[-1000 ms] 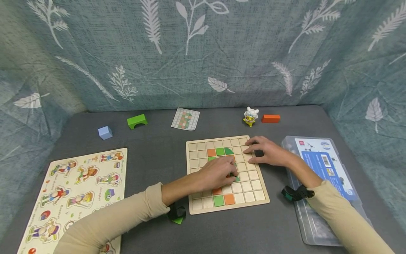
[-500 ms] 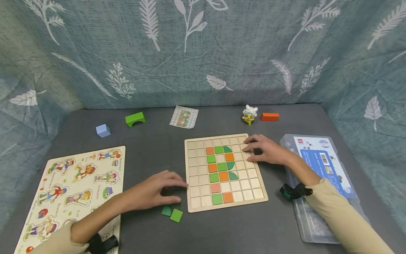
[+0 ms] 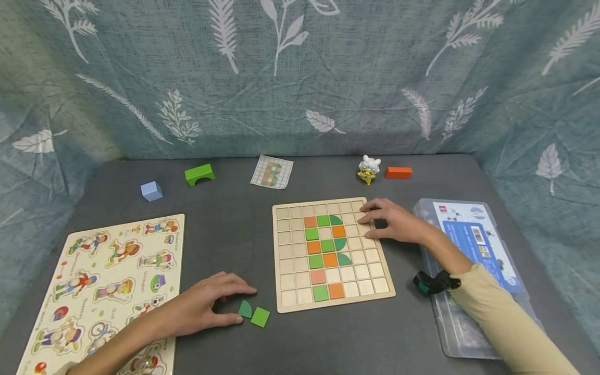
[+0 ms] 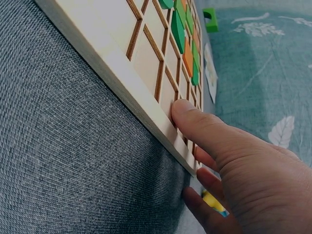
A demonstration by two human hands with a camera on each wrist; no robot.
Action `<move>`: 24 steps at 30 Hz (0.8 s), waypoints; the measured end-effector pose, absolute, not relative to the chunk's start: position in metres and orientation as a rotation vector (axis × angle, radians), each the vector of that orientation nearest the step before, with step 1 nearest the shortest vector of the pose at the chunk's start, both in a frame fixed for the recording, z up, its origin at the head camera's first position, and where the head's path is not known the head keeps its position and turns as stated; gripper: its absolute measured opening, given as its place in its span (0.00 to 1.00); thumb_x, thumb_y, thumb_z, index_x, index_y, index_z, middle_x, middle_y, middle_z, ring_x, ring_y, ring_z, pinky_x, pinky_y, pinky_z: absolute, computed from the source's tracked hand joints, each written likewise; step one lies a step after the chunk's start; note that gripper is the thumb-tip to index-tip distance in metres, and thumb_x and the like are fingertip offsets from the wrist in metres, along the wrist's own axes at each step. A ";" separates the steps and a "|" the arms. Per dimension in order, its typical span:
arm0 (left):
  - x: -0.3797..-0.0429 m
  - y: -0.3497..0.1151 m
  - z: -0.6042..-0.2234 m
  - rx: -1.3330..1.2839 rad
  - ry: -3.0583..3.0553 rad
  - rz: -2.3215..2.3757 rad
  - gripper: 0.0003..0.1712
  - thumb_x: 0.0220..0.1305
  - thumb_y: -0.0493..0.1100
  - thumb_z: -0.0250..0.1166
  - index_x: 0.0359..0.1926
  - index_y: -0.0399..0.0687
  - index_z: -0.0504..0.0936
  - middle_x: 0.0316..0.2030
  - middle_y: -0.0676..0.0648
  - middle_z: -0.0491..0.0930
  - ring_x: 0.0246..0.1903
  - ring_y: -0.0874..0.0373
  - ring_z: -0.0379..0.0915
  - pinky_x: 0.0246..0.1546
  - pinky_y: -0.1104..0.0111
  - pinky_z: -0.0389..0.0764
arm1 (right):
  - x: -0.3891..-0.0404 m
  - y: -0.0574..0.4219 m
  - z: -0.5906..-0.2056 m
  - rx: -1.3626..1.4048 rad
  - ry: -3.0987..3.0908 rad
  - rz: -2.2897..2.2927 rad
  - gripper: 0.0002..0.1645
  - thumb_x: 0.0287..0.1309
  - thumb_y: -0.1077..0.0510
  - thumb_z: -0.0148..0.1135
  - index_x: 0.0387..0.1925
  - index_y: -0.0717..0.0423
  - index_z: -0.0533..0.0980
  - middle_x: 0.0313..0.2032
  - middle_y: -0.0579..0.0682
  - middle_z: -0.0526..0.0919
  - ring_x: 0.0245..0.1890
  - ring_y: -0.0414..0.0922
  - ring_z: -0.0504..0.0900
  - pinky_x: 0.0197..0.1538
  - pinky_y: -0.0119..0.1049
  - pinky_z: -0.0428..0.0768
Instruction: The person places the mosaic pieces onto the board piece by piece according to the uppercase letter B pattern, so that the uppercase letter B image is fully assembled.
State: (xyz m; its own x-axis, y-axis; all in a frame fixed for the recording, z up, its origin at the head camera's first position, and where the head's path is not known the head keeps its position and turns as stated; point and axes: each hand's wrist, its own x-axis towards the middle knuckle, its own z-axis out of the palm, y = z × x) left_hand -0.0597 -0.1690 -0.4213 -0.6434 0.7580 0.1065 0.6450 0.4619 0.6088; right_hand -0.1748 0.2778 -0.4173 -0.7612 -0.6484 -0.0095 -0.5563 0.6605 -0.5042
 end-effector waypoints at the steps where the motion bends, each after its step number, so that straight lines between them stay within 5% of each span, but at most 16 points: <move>1: -0.059 -0.169 -0.421 1.241 2.528 0.914 0.23 0.60 0.51 0.69 0.56 0.56 0.79 0.48 0.60 0.79 0.47 0.68 0.71 0.45 0.70 0.75 | -0.175 0.278 -0.417 -0.988 2.688 -0.724 0.22 0.54 0.54 0.70 0.51 0.56 0.82 0.59 0.61 0.74 0.60 0.60 0.70 0.58 0.58 0.71; 14: -0.077 -0.155 -0.416 1.286 2.503 0.954 0.19 0.58 0.41 0.70 0.52 0.49 0.82 0.39 0.58 0.79 0.34 0.73 0.71 0.35 0.76 0.76 | -0.175 0.278 -0.420 -0.996 2.699 -0.723 0.22 0.54 0.53 0.70 0.51 0.55 0.82 0.59 0.60 0.75 0.60 0.59 0.71 0.58 0.58 0.71; 24: -0.140 -0.069 -0.407 1.355 2.443 0.948 0.18 0.59 0.41 0.69 0.51 0.45 0.85 0.39 0.51 0.79 0.34 0.64 0.74 0.37 0.75 0.77 | -0.175 0.278 -0.421 -0.995 2.695 -0.731 0.22 0.55 0.54 0.70 0.51 0.56 0.82 0.59 0.61 0.74 0.59 0.59 0.71 0.57 0.58 0.71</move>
